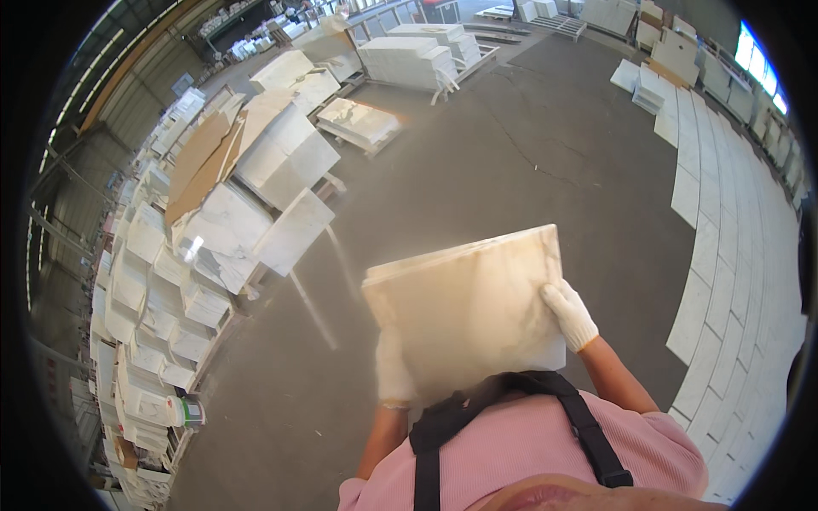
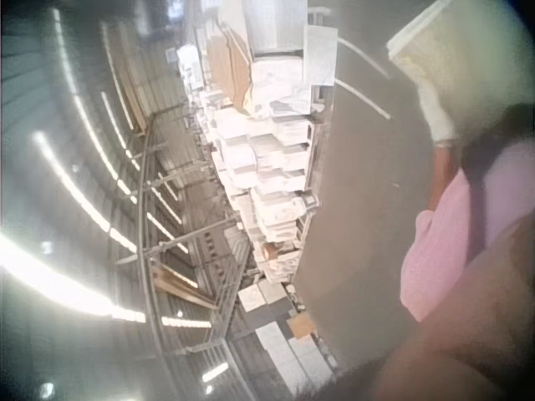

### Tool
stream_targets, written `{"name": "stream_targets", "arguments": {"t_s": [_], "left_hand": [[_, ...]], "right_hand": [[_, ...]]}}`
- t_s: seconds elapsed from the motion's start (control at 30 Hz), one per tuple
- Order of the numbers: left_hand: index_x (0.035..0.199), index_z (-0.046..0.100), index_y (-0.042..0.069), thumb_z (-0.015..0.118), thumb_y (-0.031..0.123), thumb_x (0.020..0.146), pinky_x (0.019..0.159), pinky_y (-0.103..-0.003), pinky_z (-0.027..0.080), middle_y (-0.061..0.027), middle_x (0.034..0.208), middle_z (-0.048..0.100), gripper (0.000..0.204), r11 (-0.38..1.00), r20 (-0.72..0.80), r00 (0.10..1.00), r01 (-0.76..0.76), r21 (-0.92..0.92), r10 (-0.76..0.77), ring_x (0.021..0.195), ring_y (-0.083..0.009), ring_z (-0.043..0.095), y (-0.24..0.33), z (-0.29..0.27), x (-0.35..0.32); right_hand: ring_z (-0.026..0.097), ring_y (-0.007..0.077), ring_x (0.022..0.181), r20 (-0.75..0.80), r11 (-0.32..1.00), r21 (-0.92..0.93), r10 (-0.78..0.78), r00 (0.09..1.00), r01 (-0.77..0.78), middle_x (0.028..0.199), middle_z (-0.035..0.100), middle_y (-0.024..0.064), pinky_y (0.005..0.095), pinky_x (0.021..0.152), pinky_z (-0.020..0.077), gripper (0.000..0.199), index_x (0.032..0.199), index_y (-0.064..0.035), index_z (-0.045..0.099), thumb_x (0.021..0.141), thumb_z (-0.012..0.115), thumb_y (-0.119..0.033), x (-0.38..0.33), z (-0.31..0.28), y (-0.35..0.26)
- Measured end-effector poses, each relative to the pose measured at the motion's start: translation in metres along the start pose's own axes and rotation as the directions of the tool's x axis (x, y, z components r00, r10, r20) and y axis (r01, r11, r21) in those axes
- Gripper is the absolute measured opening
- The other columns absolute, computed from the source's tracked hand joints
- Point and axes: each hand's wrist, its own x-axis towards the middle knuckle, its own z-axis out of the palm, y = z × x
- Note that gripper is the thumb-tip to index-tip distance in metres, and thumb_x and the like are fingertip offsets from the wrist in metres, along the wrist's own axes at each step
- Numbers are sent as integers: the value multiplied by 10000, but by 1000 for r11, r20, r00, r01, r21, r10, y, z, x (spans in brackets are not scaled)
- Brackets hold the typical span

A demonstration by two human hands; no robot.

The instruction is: The person repeatedly picks up large rectangular tiles from a stack, carries them across the warehouse floor, and places them onto a wooden staging table. The person handles the tiles by hand while wearing gloves and repeats this cycle multiple times.

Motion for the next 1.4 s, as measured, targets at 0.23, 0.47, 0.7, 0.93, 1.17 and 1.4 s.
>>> {"name": "stream_targets", "arguments": {"t_s": [0.23,0.47,0.7,0.93,1.17,1.4], "left_hand": [[1533,380,5,518,488,1063,1104,-446,455,-141,1483,516,688,990,-69,993,-100,-95,94,1322,-285,536,33,25,117],[1504,433,3,507,465,1074,1075,-397,468,-121,1440,557,635,1000,-3,1000,-19,7,19,1289,-233,557,82,45,305],[1394,523,12,543,500,1056,948,-344,499,-56,1247,623,594,948,69,990,95,302,-121,1092,-155,596,125,81,482],[1419,506,10,518,510,1062,959,-348,507,-78,1294,611,615,983,60,996,51,179,-62,1122,-172,602,136,116,641],[1520,418,8,512,507,1062,1078,-396,464,-121,1453,548,684,995,-158,987,-36,-88,22,1294,-241,556,182,147,735],[1532,411,11,562,463,1045,1098,-393,446,-119,1466,547,681,992,-253,965,-94,-87,70,1306,-242,552,232,152,855]], "right_hand": [[580,137,1055,112,984,-181,20,994,0,1166,674,69,319,919,494,502,1274,23,629,974,663,-378,166,37,-39],[562,112,996,7,991,-124,-45,999,46,1143,648,33,288,863,493,471,1289,37,611,1008,623,-341,310,74,-75],[520,182,1303,-90,1000,14,-18,996,19,1476,533,97,325,1112,399,768,1562,45,354,1027,595,-449,409,82,-92],[539,113,1061,-104,993,-10,-116,988,115,1255,602,29,274,908,469,629,1460,68,479,1011,598,-356,593,104,-125],[538,88,963,133,994,-106,34,990,-20,1093,610,-8,280,847,476,450,1299,14,588,1000,618,-322,777,146,-208],[505,68,851,193,992,-123,16,981,8,978,585,-37,252,740,451,375,1216,-9,612,996,619,-312,930,214,-224]]}}
